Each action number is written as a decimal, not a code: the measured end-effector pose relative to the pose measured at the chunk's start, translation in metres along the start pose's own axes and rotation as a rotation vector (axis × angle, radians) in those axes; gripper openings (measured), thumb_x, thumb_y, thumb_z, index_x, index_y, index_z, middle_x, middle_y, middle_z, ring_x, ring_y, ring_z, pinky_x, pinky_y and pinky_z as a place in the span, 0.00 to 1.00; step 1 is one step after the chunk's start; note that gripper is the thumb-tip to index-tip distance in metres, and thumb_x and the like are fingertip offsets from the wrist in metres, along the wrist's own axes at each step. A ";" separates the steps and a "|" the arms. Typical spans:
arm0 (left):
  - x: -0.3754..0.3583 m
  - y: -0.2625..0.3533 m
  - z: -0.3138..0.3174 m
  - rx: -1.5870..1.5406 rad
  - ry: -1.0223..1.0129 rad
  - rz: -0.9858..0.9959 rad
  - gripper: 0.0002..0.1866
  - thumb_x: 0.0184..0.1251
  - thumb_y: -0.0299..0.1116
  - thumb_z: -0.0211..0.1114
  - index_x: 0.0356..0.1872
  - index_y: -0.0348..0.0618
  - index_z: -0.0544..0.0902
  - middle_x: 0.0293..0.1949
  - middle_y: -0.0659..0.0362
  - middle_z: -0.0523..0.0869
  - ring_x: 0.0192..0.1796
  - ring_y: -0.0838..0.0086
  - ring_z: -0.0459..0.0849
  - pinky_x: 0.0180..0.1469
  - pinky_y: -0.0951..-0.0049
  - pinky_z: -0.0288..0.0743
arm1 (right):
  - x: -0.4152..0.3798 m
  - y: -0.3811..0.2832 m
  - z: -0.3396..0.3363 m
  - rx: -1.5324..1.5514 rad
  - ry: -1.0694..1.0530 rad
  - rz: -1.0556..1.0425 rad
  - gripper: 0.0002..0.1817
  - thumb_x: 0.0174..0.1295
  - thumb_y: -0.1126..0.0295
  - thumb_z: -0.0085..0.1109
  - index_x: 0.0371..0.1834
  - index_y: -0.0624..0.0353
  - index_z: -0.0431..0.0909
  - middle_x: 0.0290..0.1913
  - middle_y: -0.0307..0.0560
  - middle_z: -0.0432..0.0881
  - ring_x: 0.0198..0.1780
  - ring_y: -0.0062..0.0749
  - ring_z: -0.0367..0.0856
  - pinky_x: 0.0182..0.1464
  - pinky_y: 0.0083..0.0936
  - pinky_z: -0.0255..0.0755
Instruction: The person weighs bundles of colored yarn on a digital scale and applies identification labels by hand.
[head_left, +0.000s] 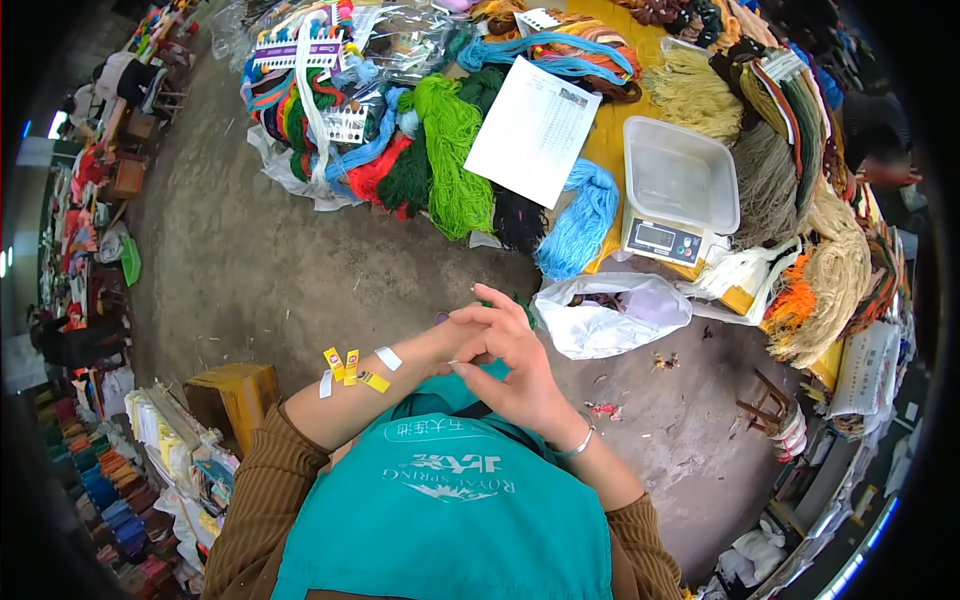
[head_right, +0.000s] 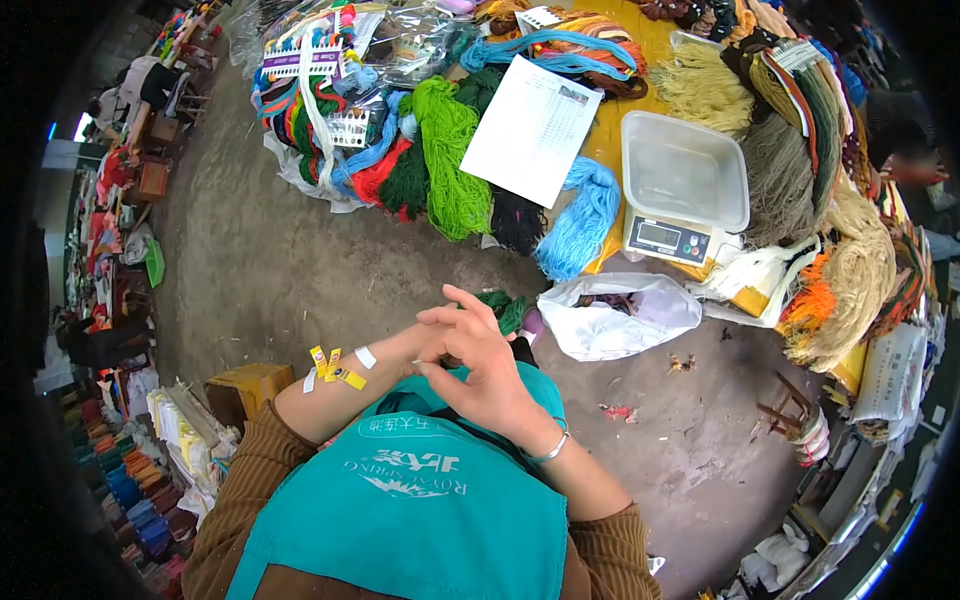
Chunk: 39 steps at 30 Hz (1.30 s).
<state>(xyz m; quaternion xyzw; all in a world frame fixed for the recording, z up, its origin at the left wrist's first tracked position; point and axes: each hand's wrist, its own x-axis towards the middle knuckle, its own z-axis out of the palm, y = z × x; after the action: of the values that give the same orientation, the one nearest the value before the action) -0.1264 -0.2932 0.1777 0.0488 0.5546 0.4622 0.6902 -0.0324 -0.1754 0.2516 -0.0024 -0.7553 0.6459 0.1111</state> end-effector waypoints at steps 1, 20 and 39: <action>0.002 -0.001 0.001 -0.058 -0.002 0.062 0.04 0.69 0.33 0.56 0.32 0.53 0.75 0.24 0.72 0.69 0.24 0.89 0.65 0.19 0.82 0.50 | 0.000 0.000 -0.001 0.002 -0.001 0.000 0.08 0.51 0.81 0.67 0.31 0.56 0.80 0.59 0.46 0.78 0.74 0.53 0.62 0.54 0.32 0.74; -0.006 0.030 0.013 -0.137 0.050 0.094 0.06 0.70 0.31 0.56 0.32 0.50 0.78 0.25 0.71 0.72 0.25 0.88 0.67 0.22 0.84 0.55 | -0.001 0.003 -0.010 0.136 -0.007 0.119 0.07 0.52 0.79 0.68 0.32 0.56 0.80 0.59 0.46 0.79 0.75 0.51 0.59 0.64 0.39 0.65; -0.026 0.071 0.033 0.037 0.184 -0.044 0.11 0.72 0.31 0.56 0.46 0.37 0.82 0.43 0.55 0.86 0.46 0.74 0.85 0.39 0.75 0.80 | -0.012 0.014 -0.020 0.087 0.052 0.139 0.08 0.52 0.78 0.68 0.31 0.56 0.79 0.56 0.46 0.80 0.74 0.53 0.61 0.70 0.47 0.59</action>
<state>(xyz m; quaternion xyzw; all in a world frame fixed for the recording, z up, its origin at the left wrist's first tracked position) -0.1401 -0.2567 0.2499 0.0067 0.6249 0.4391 0.6455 -0.0192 -0.1550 0.2390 -0.0668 -0.7215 0.6838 0.0857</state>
